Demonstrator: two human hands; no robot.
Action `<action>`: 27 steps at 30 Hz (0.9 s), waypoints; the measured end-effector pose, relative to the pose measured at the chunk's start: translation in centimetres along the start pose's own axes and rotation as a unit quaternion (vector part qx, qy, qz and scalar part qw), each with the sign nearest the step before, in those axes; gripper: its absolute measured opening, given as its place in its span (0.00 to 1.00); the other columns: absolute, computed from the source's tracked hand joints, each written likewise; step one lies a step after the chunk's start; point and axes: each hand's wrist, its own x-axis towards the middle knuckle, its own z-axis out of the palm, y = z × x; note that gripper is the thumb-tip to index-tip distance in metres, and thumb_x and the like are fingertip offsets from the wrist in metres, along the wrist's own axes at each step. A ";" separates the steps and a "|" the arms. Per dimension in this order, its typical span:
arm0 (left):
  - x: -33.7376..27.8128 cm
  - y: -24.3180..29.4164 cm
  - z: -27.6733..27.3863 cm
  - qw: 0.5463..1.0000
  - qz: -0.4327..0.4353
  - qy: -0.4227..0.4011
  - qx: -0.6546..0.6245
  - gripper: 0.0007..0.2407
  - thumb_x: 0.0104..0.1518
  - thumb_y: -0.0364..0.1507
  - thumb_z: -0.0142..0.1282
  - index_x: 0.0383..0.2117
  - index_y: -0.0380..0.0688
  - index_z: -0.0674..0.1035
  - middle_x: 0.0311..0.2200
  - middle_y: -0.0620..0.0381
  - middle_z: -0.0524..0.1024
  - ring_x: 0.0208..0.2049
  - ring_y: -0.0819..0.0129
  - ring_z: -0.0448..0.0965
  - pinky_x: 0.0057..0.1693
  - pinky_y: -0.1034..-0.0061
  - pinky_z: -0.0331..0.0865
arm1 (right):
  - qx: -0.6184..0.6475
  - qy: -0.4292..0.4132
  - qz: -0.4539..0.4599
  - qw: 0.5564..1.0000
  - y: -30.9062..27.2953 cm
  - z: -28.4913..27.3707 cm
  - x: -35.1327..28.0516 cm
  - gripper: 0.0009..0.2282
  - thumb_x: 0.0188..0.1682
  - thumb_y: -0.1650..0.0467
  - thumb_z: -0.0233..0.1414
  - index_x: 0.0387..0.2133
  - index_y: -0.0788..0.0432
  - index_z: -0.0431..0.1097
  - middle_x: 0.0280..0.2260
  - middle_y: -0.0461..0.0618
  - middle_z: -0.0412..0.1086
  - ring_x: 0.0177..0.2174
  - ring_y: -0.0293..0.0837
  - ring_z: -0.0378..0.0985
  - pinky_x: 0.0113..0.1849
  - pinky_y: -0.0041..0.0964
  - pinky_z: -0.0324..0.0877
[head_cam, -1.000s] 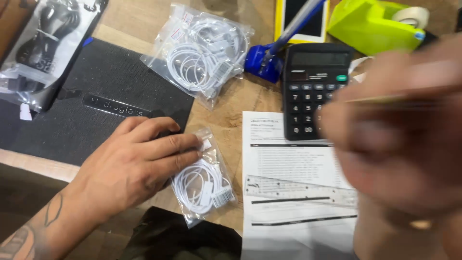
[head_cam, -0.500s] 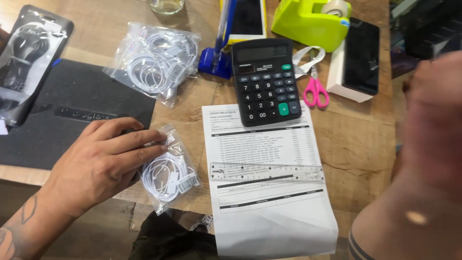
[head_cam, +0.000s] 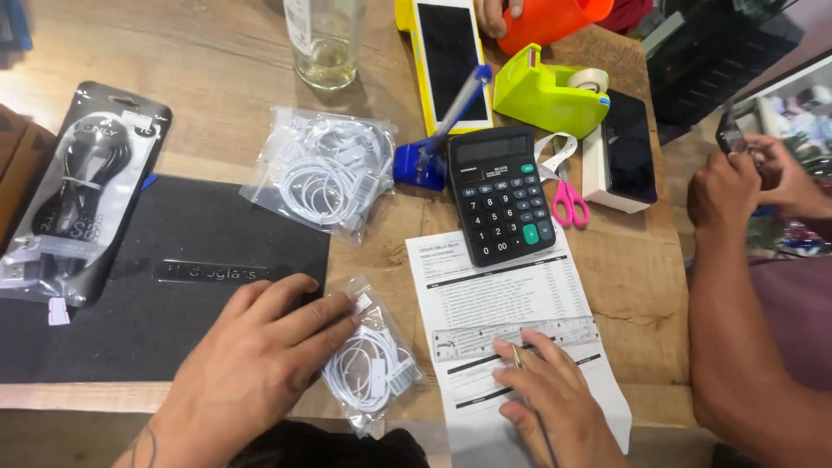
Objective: A person verifies an inventory list using a calculator and applies adhesive labels to individual earphone packages.
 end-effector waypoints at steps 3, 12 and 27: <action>-0.5 -0.4 0.2 1.000 0.020 0.008 -0.011 0.21 0.48 0.25 0.57 0.52 0.49 0.79 0.57 0.60 0.75 0.54 0.45 0.69 0.49 0.54 0.65 | -0.058 0.012 -0.096 0.994 1.9 0.3 -0.7 0.11 0.48 0.72 0.57 0.44 0.55 0.71 0.57 0.55 0.71 0.62 0.65 0.65 0.58 0.56 0.63; -0.4 0.2 -0.3 0.999 0.017 0.033 -0.035 0.14 0.57 0.24 0.47 0.49 0.41 0.79 0.56 0.49 0.76 0.53 0.46 0.70 0.52 0.56 0.65 | -0.025 0.034 -0.033 0.999 -0.7 -1.6 0.9 0.09 0.52 0.74 0.50 0.41 0.50 0.75 0.52 0.50 0.76 0.59 0.54 0.74 0.58 0.42 0.67; -1.5 2.6 2.3 0.992 -0.102 0.067 0.038 0.13 0.62 0.34 0.48 0.51 0.58 0.79 0.52 0.64 0.76 0.54 0.58 0.76 0.55 0.63 0.70 | -0.024 0.125 -0.015 0.992 -3.8 2.0 0.8 0.15 0.58 0.64 0.44 0.55 0.53 0.67 0.56 0.55 0.73 0.63 0.67 0.66 0.62 0.59 0.66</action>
